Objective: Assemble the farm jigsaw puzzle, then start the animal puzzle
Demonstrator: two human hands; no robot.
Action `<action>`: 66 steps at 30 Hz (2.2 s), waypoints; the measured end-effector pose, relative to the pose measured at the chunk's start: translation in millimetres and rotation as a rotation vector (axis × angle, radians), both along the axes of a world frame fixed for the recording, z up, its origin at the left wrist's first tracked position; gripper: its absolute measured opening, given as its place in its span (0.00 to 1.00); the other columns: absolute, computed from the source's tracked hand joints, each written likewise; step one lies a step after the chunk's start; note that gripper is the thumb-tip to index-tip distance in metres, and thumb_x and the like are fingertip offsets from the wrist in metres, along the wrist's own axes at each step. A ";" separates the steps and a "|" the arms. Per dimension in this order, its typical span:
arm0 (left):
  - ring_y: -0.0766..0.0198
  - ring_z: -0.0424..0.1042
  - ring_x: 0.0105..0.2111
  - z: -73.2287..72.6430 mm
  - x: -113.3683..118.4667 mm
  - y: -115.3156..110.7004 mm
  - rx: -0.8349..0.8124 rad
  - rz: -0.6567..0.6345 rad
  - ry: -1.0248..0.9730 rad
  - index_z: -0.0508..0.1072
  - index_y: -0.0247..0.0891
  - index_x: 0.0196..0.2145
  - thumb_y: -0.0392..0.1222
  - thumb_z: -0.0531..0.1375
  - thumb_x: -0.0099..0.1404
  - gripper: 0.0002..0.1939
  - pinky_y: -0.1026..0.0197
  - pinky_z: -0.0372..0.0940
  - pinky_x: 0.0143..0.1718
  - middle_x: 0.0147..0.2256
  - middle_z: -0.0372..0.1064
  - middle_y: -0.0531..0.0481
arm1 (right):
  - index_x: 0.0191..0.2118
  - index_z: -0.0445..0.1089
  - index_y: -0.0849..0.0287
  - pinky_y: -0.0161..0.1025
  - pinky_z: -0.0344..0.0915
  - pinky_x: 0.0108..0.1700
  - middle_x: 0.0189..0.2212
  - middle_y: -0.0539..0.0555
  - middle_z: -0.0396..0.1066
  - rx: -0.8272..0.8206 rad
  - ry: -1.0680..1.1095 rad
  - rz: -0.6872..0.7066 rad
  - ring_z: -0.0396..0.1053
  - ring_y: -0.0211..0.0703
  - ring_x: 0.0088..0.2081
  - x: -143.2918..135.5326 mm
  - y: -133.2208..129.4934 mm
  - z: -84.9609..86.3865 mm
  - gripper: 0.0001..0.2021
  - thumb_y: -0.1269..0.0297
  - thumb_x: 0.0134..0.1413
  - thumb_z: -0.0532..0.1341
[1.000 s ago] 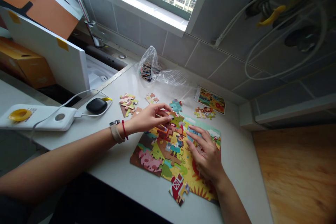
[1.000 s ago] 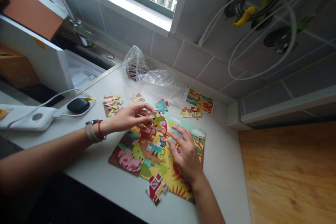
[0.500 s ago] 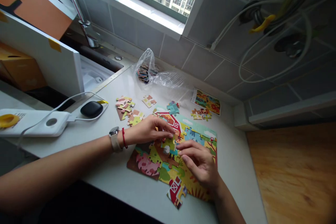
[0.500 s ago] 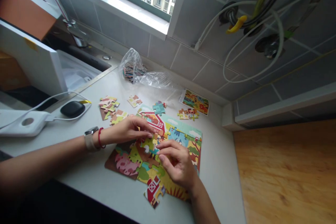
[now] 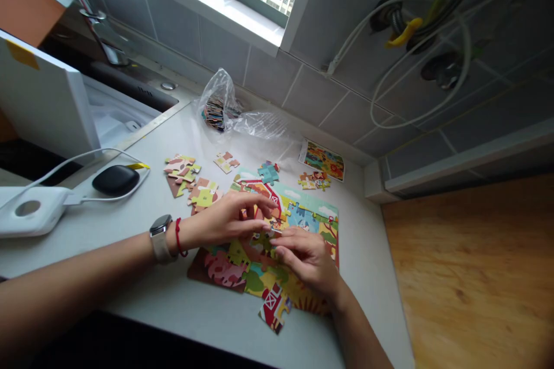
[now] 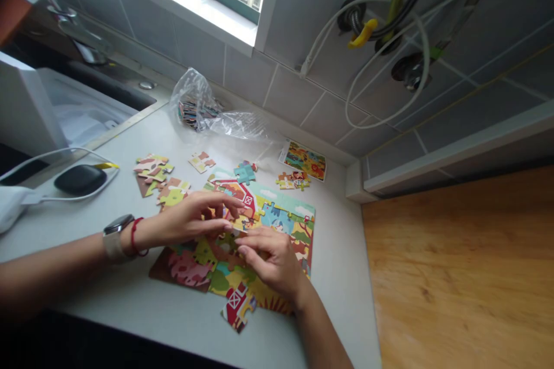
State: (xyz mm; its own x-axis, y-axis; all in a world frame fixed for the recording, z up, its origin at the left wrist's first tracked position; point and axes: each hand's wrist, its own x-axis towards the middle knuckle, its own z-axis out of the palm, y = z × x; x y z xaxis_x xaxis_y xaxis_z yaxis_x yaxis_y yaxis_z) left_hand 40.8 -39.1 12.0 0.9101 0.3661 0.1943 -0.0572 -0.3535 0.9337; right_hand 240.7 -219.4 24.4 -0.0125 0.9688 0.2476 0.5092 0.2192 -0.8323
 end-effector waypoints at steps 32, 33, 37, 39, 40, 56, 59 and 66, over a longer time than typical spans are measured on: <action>0.61 0.82 0.39 -3.9 -3.3 7.1 0.548 0.039 -0.068 0.81 0.39 0.50 0.43 0.58 0.79 0.12 0.60 0.76 0.40 0.43 0.83 0.45 | 0.44 0.71 0.54 0.45 0.78 0.28 0.28 0.51 0.75 -0.344 0.169 -0.895 0.79 0.51 0.26 111.3 -33.7 -6.4 0.32 0.35 0.40 0.75; 0.61 0.82 0.39 -4.5 -3.4 7.4 0.543 0.034 -0.067 0.81 0.39 0.50 0.43 0.58 0.79 0.12 0.60 0.76 0.40 0.43 0.83 0.45 | 0.43 0.72 0.55 0.45 0.78 0.28 0.27 0.51 0.75 -0.364 0.178 -0.882 0.79 0.51 0.26 110.9 -33.6 -7.4 0.32 0.36 0.40 0.75; 0.62 0.82 0.39 -4.3 -4.1 8.0 0.513 0.020 -0.067 0.81 0.40 0.49 0.42 0.58 0.78 0.11 0.61 0.76 0.40 0.42 0.83 0.46 | 0.34 0.74 0.57 0.42 0.72 0.24 0.23 0.53 0.76 -0.436 0.163 -0.834 0.77 0.49 0.23 113.4 -34.2 -13.1 0.28 0.37 0.39 0.76; 0.62 0.81 0.38 -3.3 -4.1 7.9 0.505 0.011 -0.060 0.81 0.40 0.48 0.42 0.59 0.77 0.11 0.61 0.76 0.39 0.41 0.83 0.47 | 0.33 0.74 0.57 0.40 0.69 0.25 0.21 0.52 0.76 -0.450 0.129 -0.827 0.75 0.47 0.23 116.7 -34.8 -16.6 0.27 0.38 0.38 0.76; 0.62 0.81 0.38 -3.0 -3.9 7.8 0.504 0.008 -0.062 0.81 0.40 0.47 0.42 0.59 0.77 0.11 0.61 0.76 0.39 0.41 0.82 0.47 | 0.33 0.74 0.57 0.39 0.69 0.26 0.21 0.52 0.76 -0.454 0.110 -0.826 0.75 0.47 0.24 118.4 -35.0 -18.2 0.27 0.38 0.38 0.76; 0.63 0.80 0.36 -1.5 -4.3 9.0 0.559 -0.010 -0.050 0.80 0.41 0.48 0.42 0.58 0.79 0.11 0.62 0.72 0.36 0.40 0.81 0.48 | 0.32 0.75 0.56 0.39 0.61 0.30 0.21 0.50 0.72 -0.458 -0.127 -0.815 0.68 0.44 0.25 126.9 -36.7 -25.9 0.22 0.40 0.44 0.70; 0.63 0.80 0.37 -2.2 -3.9 9.5 0.556 -0.007 -0.062 0.80 0.40 0.49 0.42 0.57 0.79 0.11 0.62 0.72 0.37 0.41 0.81 0.48 | 0.34 0.78 0.57 0.41 0.64 0.33 0.24 0.52 0.74 -0.431 -0.150 -0.794 0.70 0.46 0.27 125.3 -34.9 -23.1 0.21 0.42 0.45 0.69; 0.63 0.79 0.36 -5.4 -4.6 9.6 0.586 -0.026 -0.043 0.79 0.39 0.47 0.41 0.57 0.80 0.10 0.61 0.72 0.37 0.39 0.80 0.49 | 0.38 0.87 0.53 0.44 0.71 0.45 0.38 0.57 0.75 -0.293 -0.226 -0.651 0.75 0.48 0.39 114.9 -31.9 -14.0 0.13 0.54 0.55 0.67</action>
